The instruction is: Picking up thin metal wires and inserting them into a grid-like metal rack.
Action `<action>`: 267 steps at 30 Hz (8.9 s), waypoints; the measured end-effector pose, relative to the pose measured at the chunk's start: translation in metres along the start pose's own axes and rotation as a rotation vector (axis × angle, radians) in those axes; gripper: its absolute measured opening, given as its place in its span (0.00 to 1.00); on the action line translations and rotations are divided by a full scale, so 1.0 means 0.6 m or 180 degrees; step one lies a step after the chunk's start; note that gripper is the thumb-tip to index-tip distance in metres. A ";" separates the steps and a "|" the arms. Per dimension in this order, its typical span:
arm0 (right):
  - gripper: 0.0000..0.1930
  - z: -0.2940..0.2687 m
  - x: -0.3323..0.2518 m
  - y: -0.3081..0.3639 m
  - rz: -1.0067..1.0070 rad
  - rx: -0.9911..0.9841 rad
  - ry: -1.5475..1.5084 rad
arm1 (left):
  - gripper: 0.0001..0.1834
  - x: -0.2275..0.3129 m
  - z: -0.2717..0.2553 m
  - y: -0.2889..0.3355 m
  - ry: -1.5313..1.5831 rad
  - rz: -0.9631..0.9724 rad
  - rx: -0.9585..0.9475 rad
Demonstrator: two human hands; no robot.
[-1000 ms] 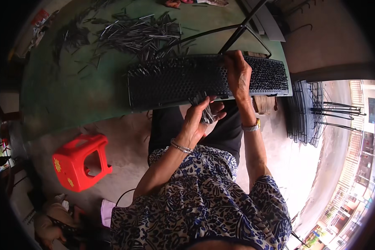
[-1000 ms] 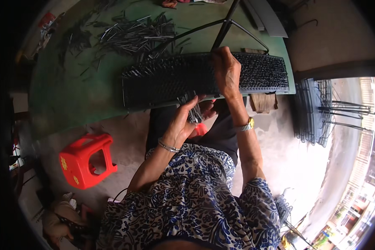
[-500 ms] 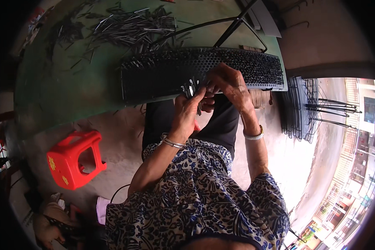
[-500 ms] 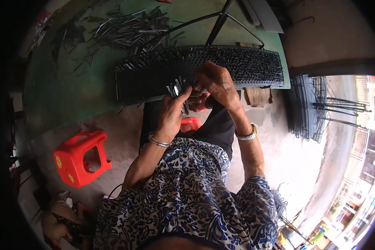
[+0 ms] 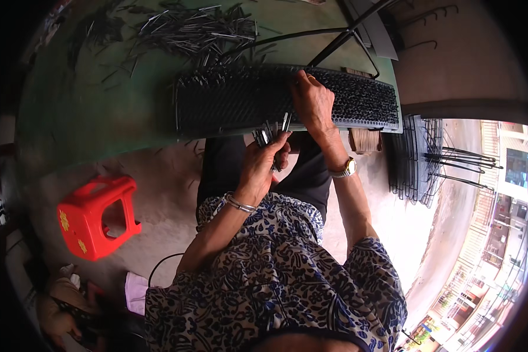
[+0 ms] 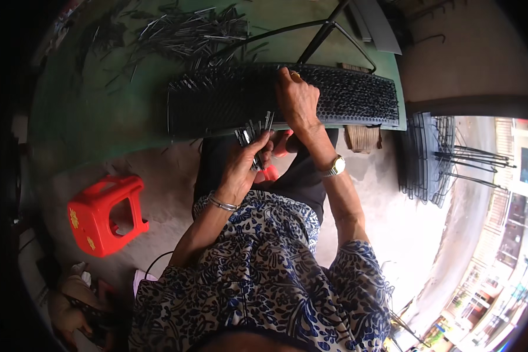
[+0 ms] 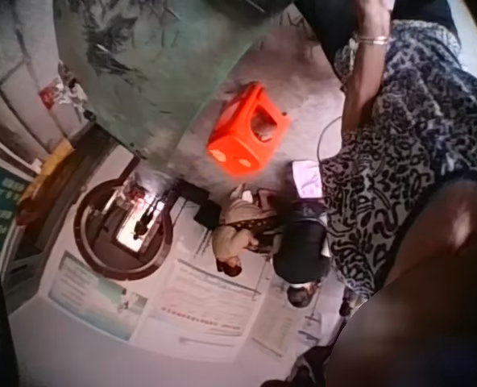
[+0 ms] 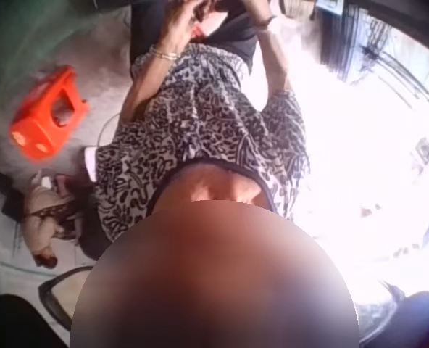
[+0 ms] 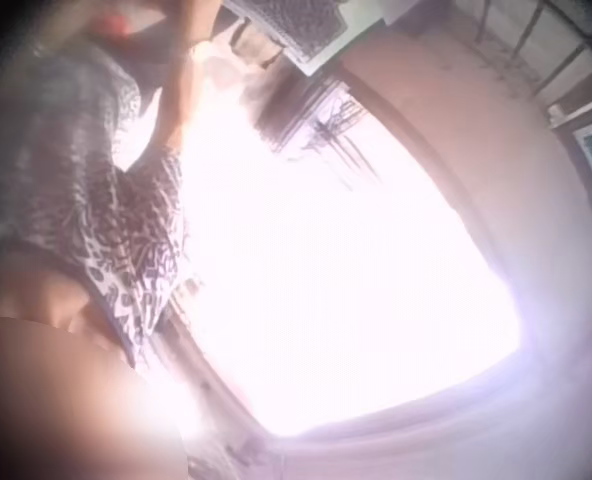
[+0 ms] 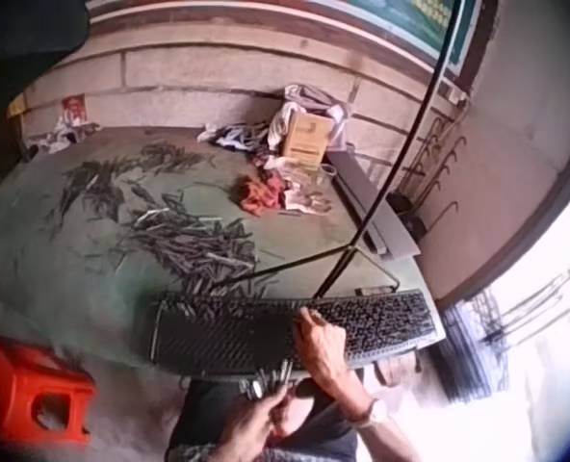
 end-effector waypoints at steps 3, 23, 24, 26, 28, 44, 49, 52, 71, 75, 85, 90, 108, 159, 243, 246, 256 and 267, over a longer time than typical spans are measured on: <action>0.07 0.009 0.002 -0.004 -0.0066 -0.0104 0.0116 | 0.09 0.001 -0.002 -0.002 -0.0068 0.0027 -0.0083; 0.08 0.001 0.014 -0.022 -0.1105 -0.0194 0.0049 | 0.09 0.002 -0.018 0.001 0.0265 -0.0068 -0.0030; 0.07 0.003 0.015 -0.023 -0.1041 -0.0336 0.0176 | 0.09 0.003 -0.018 0.002 0.0245 -0.0089 0.0012; 0.07 0.009 0.020 -0.023 -0.1070 -0.0235 0.0218 | 0.09 0.005 -0.012 0.000 0.0241 -0.0076 -0.0024; 0.07 0.009 0.023 -0.020 -0.1044 -0.0252 0.0240 | 0.09 0.007 -0.008 0.000 0.0240 -0.0057 -0.0045; 0.07 -0.043 -0.003 -0.036 -0.0495 0.0255 -0.0804 | 0.09 0.009 -0.011 0.010 0.0186 -0.0061 -0.0194; 0.08 -0.026 0.016 -0.008 0.0223 0.0004 -0.1061 | 0.09 -0.001 -0.018 -0.003 0.0119 0.0102 -0.0196; 0.08 -0.016 0.019 -0.004 0.0055 -0.0047 -0.0859 | 0.09 -0.003 -0.014 -0.002 0.0159 -0.0048 -0.0144; 0.05 -0.069 0.030 0.058 0.0760 -0.1252 -0.3481 | 0.12 0.002 0.011 -0.034 -0.0207 0.0251 -0.0350; 0.05 -0.088 0.045 0.023 0.1383 0.0060 -0.1927 | 0.13 0.010 0.011 -0.031 -0.0282 0.0228 -0.0092; 0.05 -0.012 0.037 -0.003 0.0391 0.0587 -0.1198 | 0.13 -0.005 0.019 -0.029 -0.0013 -0.0049 -0.0098; 0.06 -0.031 0.032 -0.009 0.0405 0.0346 -0.0556 | 0.13 -0.008 0.021 -0.035 0.0181 -0.0132 -0.0093; 0.07 -0.067 0.044 0.063 0.0676 -0.1536 -0.3131 | 0.14 -0.022 0.023 -0.041 0.0222 -0.0185 -0.0351; 0.03 -0.058 0.082 0.020 0.0946 0.0921 -0.1554 | 0.10 -0.036 0.045 -0.040 0.0260 -0.0714 -0.0307; 0.07 -0.075 0.065 0.076 0.0628 -0.2080 -0.3559 | 0.14 -0.020 0.050 -0.047 -0.0558 -0.0109 -0.0472; 0.07 -0.078 0.076 0.074 0.0536 -0.2032 -0.3410 | 0.16 -0.020 0.064 -0.042 -0.0656 -0.0109 -0.0532; 0.06 -0.082 0.106 0.030 0.0910 0.0674 -0.1800 | 0.14 -0.056 0.035 -0.070 -0.0012 -0.0481 -0.0373; 0.05 -0.034 0.119 -0.002 0.0392 0.0396 -0.1534 | 0.11 -0.055 0.029 -0.056 0.0030 -0.0448 -0.0232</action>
Point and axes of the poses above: each hand's wrist, its own y-axis away from the middle knuckle, its own z-axis out of the palm, x = y × z, the point moved 4 cm from there along -y, towards the middle knuckle, and after that the axes turned 9 degrees about y, right-handed, at the moved point
